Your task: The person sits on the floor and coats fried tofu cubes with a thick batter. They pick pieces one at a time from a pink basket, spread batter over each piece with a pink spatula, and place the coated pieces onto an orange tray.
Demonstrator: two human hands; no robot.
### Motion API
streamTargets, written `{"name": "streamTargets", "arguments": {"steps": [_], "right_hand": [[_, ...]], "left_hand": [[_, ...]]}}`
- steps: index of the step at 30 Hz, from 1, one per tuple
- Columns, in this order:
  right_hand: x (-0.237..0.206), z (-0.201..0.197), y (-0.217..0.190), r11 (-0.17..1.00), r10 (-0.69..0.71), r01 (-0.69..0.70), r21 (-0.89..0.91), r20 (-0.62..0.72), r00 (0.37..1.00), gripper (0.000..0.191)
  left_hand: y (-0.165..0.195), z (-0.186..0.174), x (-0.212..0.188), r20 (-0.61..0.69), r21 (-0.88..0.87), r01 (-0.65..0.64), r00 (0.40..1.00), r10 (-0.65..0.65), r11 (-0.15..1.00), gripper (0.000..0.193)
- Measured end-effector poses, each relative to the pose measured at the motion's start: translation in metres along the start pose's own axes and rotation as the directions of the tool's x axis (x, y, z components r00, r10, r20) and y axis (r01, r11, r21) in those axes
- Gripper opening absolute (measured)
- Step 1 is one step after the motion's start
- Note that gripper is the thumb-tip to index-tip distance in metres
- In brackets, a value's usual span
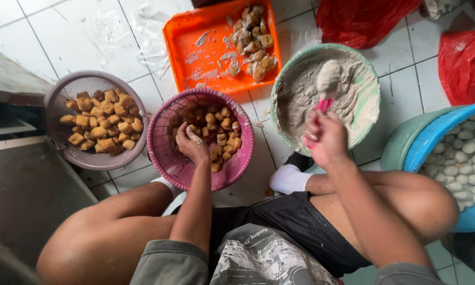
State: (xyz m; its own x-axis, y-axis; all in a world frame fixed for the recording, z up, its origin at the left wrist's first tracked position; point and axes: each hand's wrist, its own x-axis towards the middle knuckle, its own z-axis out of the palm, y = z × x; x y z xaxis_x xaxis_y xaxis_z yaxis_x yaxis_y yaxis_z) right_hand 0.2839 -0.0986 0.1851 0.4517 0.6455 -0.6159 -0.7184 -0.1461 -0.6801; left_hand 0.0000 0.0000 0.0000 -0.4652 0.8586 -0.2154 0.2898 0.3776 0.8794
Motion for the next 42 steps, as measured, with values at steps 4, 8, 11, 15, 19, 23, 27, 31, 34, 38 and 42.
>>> {"name": "streamTargets", "arguments": {"steps": [4,8,11,15,19,23,27,31,34,38,42], "right_hand": [[-0.063,-0.023,-0.057,0.977,-0.123,0.126,-0.169,0.029,0.992,0.01],[-0.093,-0.016,-0.06,0.922,-0.236,0.247,-0.299,0.073,0.969,0.018],[-0.1,-0.012,-0.052,0.906,-0.276,0.309,-0.29,0.148,0.95,0.033],[-0.098,-0.022,-0.065,0.881,-0.312,0.346,-0.324,0.154,0.938,0.035],[-0.096,-0.037,-0.071,0.789,-0.41,0.446,-0.422,0.179,0.895,0.022],[-0.094,-0.049,-0.075,0.701,-0.484,0.502,-0.507,0.18,0.856,0.015],[-0.094,-0.053,-0.088,0.741,-0.473,0.498,-0.45,0.177,0.863,0.018],[-0.097,-0.044,-0.087,0.85,-0.405,0.434,-0.299,0.158,0.901,0.021],[-0.098,-0.039,-0.084,0.763,-0.439,0.458,-0.457,0.153,0.885,0.022],[-0.097,-0.039,-0.084,0.54,-0.538,0.543,-0.643,0.233,0.81,0.024],[-0.102,-0.045,-0.083,0.642,-0.404,0.428,-0.636,0.193,0.894,0.041]], "left_hand": [[0.065,0.038,-0.052,0.268,-0.335,0.413,0.904,-0.334,0.847,0.012],[0.142,0.055,-0.152,0.783,-0.447,0.51,0.621,0.045,0.735,0.028],[0.193,0.047,-0.21,0.945,-0.266,0.725,0.327,0.021,0.636,0.023],[0.224,0.04,-0.228,0.956,-0.235,0.695,0.29,0.035,0.679,0.024],[0.231,0.04,-0.221,0.966,-0.24,0.64,0.234,0.113,0.73,0.022],[0.237,0.038,-0.223,0.979,-0.202,0.666,0.158,0.129,0.718,0.02],[0.252,0.034,-0.217,0.977,-0.191,0.67,0.057,0.207,0.718,0.019],[0.256,0.026,-0.212,0.972,-0.221,0.577,0.061,0.228,0.786,0.024],[0.247,0.026,-0.214,0.981,-0.19,0.557,0.083,0.173,0.809,0.024],[0.234,0.035,-0.206,0.987,-0.161,0.675,0.115,0.113,0.72,0.022],[0.234,0.048,-0.187,0.944,-0.253,0.651,0.327,0.037,0.716,0.021]]}}
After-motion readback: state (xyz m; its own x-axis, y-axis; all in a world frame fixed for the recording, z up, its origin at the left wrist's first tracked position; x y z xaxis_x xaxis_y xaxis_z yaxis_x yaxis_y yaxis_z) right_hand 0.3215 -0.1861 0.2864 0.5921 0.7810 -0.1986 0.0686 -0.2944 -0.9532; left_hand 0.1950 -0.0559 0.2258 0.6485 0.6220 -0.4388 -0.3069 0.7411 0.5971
